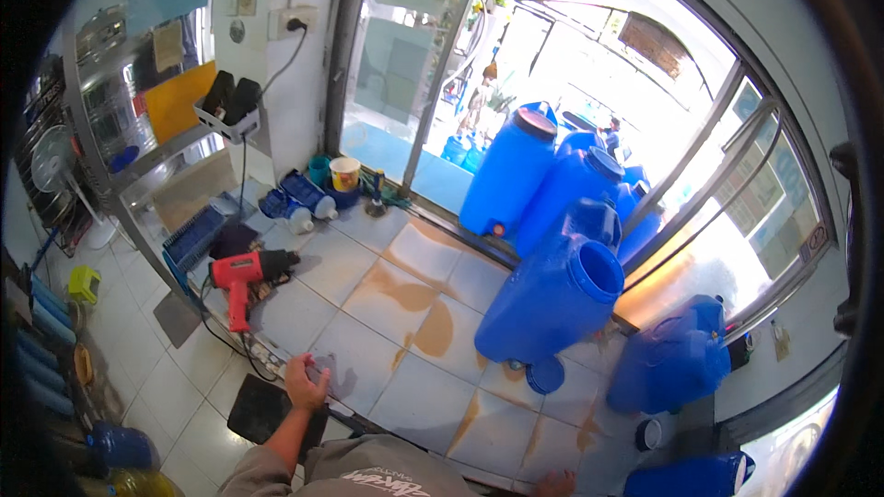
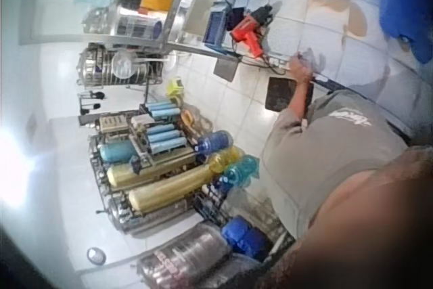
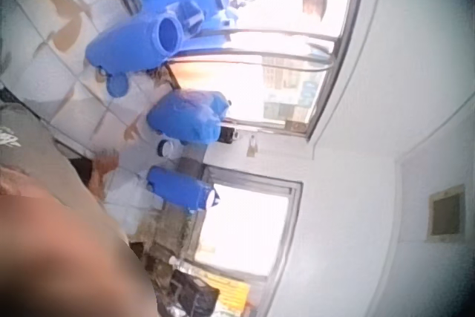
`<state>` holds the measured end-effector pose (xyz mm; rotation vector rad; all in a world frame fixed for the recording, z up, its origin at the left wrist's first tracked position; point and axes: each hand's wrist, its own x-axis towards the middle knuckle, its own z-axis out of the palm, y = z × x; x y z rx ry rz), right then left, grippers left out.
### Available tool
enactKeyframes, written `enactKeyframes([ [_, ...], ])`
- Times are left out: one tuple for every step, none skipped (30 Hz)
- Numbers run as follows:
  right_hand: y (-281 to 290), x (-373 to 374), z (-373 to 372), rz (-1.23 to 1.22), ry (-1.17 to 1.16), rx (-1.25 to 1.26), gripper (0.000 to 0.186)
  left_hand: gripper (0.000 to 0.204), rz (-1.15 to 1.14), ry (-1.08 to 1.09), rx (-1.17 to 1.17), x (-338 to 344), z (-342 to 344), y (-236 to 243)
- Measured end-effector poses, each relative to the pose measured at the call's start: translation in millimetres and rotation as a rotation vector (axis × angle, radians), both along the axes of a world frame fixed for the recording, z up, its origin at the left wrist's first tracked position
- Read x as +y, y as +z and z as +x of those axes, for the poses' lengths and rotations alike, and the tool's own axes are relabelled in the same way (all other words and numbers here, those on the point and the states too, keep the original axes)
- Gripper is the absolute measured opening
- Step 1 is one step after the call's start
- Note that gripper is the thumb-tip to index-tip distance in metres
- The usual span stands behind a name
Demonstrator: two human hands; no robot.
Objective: The person fills several large blue water containers from a dispenser, caps them, and moves them aside. They also wipe the tiled floor with a cloth to remove spilled water.
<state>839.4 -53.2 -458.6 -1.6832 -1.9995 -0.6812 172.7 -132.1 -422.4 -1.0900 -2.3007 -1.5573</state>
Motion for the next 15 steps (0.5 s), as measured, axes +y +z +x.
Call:
enactKeyframes([
  [6,-3,-5,0.035,0.026,0.020,0.043,0.051,-0.045,-0.011,0.017,-2,-1,3],
  [10,-2,-11,0.069,0.052,0.039,0.044,0.051,-0.050,-0.027,0.038,-2,0,5],
  [14,-2,-16,0.066,0.047,0.040,0.044,0.051,-0.044,-0.057,0.044,-2,-1,7],
  [16,0,-22,0.057,0.041,0.037,0.044,0.048,-0.037,-0.075,0.019,-3,0,9],
  [18,2,-26,0.046,0.028,0.032,0.045,0.046,-0.073,-0.070,0.038,-2,0,10],
  [18,4,-29,0.039,0.021,0.027,0.045,0.043,-0.102,-0.079,0.038,-2,0,11],
  [17,7,-30,0.027,0.019,0.022,0.045,0.041,-0.130,-0.084,0.035,-1,1,10],
  [15,8,-30,0.014,0.015,0.016,0.045,0.038,-0.123,-0.067,0.025,-1,2,10],
  [14,9,-29,0.002,0.013,0.012,0.046,0.036,-0.121,-0.054,0.022,0,3,9],
  [14,9,-28,-0.018,0.004,0.009,0.046,0.033,-0.127,-0.052,0.027,2,4,7],
  [13,9,-28,-0.036,-0.004,0.011,0.046,0.031,-0.124,-0.027,0.016,3,4,6],
  [14,9,-27,-0.059,-0.004,0.018,0.046,0.030,-0.127,-0.008,0.007,4,4,5],
  [14,8,-27,-0.083,-0.012,0.020,0.047,0.028,-0.132,0.006,-0.008,5,4,3],
  [15,7,-27,-0.107,-0.018,0.022,0.047,0.027,-0.157,0.000,0.003,5,4,1],
  [16,5,-29,-0.123,-0.021,0.031,0.047,0.026,-0.172,-0.004,0.009,5,3,-1],
])
